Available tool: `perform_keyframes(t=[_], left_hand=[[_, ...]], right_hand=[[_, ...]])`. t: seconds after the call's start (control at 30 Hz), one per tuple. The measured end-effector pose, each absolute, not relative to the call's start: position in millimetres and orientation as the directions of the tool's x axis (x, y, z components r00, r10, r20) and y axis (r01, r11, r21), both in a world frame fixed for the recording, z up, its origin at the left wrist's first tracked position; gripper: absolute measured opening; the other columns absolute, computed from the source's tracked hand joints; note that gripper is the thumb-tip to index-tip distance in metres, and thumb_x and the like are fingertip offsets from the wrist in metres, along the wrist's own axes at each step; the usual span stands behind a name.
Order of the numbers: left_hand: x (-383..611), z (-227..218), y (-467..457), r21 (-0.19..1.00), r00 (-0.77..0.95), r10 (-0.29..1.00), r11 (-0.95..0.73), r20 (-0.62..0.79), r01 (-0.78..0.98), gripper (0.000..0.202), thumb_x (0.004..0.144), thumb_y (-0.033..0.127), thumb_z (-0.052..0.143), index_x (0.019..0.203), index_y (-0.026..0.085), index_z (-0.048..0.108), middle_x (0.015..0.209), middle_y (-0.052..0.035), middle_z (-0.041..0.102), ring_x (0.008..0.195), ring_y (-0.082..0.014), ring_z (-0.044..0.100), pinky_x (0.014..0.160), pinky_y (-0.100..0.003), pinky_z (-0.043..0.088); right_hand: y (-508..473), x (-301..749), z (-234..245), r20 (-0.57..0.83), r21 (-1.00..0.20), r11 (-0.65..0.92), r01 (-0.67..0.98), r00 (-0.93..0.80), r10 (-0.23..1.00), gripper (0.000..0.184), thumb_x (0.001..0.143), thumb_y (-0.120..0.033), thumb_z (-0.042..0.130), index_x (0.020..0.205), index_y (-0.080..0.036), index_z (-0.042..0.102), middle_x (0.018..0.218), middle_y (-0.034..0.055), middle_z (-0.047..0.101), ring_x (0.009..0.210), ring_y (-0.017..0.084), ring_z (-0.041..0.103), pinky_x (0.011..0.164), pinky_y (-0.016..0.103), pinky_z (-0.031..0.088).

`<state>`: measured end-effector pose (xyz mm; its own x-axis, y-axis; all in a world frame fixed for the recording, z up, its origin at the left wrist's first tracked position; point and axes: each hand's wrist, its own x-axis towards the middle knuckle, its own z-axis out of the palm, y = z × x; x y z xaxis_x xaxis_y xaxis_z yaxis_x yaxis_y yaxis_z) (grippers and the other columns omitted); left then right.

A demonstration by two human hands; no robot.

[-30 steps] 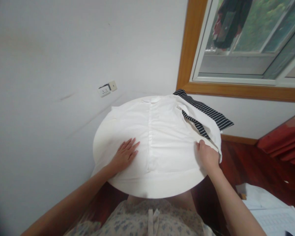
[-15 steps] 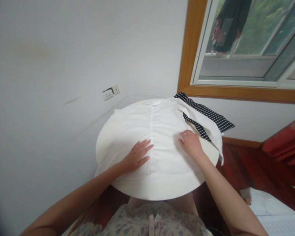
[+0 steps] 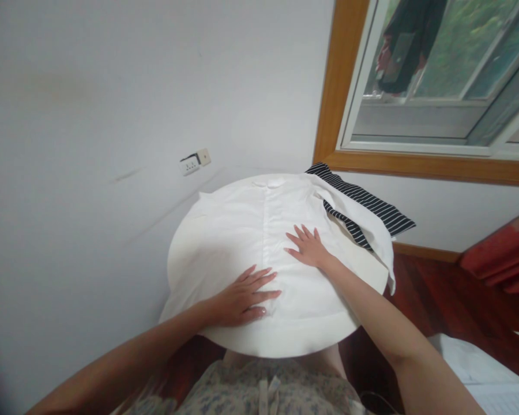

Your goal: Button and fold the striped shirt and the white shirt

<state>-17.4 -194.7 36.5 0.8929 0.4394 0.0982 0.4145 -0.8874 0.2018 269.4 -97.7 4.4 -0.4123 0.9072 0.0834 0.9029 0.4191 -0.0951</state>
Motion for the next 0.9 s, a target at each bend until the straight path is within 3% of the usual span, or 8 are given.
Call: perform_keyframes(t=[0.13, 0.27, 0.33, 0.4, 0.5, 0.57, 0.8, 0.9], left_hand=[[-18.9, 37.2, -210.5, 0.238, 0.900, 0.421, -0.891, 0.112, 0.387, 0.049, 0.095, 0.048, 0.042, 0.143, 0.037, 0.041, 0.156, -0.0027, 0.028, 0.146, -0.0254, 0.021, 0.119, -0.048, 0.011], [-14.9, 45.9, -204.1, 0.282, 0.898, 0.431, -0.876, 0.092, 0.391, 0.039, 0.095, 0.047, 0.042, 0.132, 0.040, 0.053, 0.153, 0.0005, 0.035, 0.143, -0.0234, 0.028, 0.118, -0.046, 0.016], [-10.3, 52.6, -179.7, 0.272, 0.855, 0.506, -0.843, 0.113, 0.463, 0.038, 0.096, 0.045, 0.040, 0.129, 0.036, 0.057, 0.151, -0.0006, 0.040, 0.141, -0.0222, 0.032, 0.117, -0.045, 0.020], [-6.6, 54.9, -143.8, 0.227, 0.769, 0.618, -0.783, 0.165, 0.580, 0.042, 0.096, 0.042, 0.039, 0.136, 0.032, 0.051, 0.150, -0.0034, 0.041, 0.140, -0.0229, 0.033, 0.115, -0.047, 0.023], [-7.3, 42.6, -91.8, 0.145, 0.535, 0.814, -0.571, 0.225, 0.808, 0.049, 0.096, 0.042, 0.038, 0.142, 0.028, 0.043, 0.150, -0.0075, 0.040, 0.141, -0.0285, 0.031, 0.112, -0.055, 0.025], [-12.2, 26.3, -72.6, 0.091, 0.442, 0.874, -0.466, 0.204, 0.880, 0.052, 0.094, 0.047, 0.041, 0.142, 0.029, 0.044, 0.151, -0.0079, 0.038, 0.141, -0.0324, 0.029, 0.111, -0.060, 0.023], [-25.4, -5.2, -86.2, 0.018, 0.423, 0.877, -0.438, 0.227, 0.899, 0.053, 0.096, 0.050, 0.032, 0.144, 0.030, 0.041, 0.154, -0.0060, 0.034, 0.143, -0.0284, 0.027, 0.114, -0.057, 0.020], [-24.7, -3.0, -90.3, 0.019, 0.422, 0.880, -0.436, 0.218, 0.900, 0.054, 0.095, 0.052, 0.032, 0.144, 0.031, 0.041, 0.153, -0.0053, 0.034, 0.143, -0.0283, 0.028, 0.114, -0.056, 0.020]], right_hand=[[-106.4, 270.7, 7.3, 0.070, -0.089, 0.436, 0.896, -0.431, 0.900, 0.065, 0.093, -0.067, 0.026, 0.149, -0.035, 0.030, 0.159, 0.0077, 0.013, 0.146, 0.034, 0.011, 0.111, 0.065, 0.010], [-112.8, 273.2, 3.9, 0.065, -0.082, 0.435, 0.897, -0.431, 0.900, 0.065, 0.093, -0.068, 0.025, 0.149, -0.036, 0.029, 0.159, 0.0057, 0.013, 0.146, 0.032, 0.010, 0.113, 0.063, 0.011], [-114.8, 273.3, 2.6, 0.062, -0.080, 0.429, 0.900, -0.425, 0.903, 0.066, 0.093, -0.068, 0.024, 0.150, -0.036, 0.028, 0.159, 0.0053, 0.012, 0.146, 0.031, 0.010, 0.113, 0.062, 0.011], [-116.3, 272.2, 2.4, 0.057, -0.075, 0.419, 0.905, -0.415, 0.908, 0.066, 0.093, -0.068, 0.024, 0.150, -0.036, 0.027, 0.159, 0.0051, 0.012, 0.146, 0.031, 0.010, 0.113, 0.063, 0.011], [-119.1, 269.0, 3.5, 0.054, -0.063, 0.404, 0.912, -0.402, 0.914, 0.066, 0.092, -0.068, 0.025, 0.150, -0.036, 0.027, 0.159, 0.0040, 0.011, 0.146, 0.032, 0.010, 0.113, 0.062, 0.011], [-122.7, 266.9, 3.9, 0.052, -0.063, 0.397, 0.916, -0.395, 0.917, 0.067, 0.092, -0.068, 0.025, 0.150, -0.036, 0.027, 0.159, 0.0035, 0.012, 0.146, 0.031, 0.010, 0.114, 0.062, 0.011], [-141.4, 264.0, 10.1, -0.021, -0.104, 0.405, 0.909, -0.409, 0.912, 0.073, 0.090, -0.073, 0.023, 0.151, -0.033, 0.025, 0.160, 0.0073, 0.008, 0.147, 0.033, 0.004, 0.112, 0.064, 0.008], [-132.7, 260.2, 27.5, -0.134, -0.129, 0.404, 0.906, -0.419, 0.898, 0.078, 0.085, -0.076, 0.032, 0.149, -0.030, 0.034, 0.158, 0.0107, 0.019, 0.145, 0.036, 0.012, 0.110, 0.066, 0.014]])
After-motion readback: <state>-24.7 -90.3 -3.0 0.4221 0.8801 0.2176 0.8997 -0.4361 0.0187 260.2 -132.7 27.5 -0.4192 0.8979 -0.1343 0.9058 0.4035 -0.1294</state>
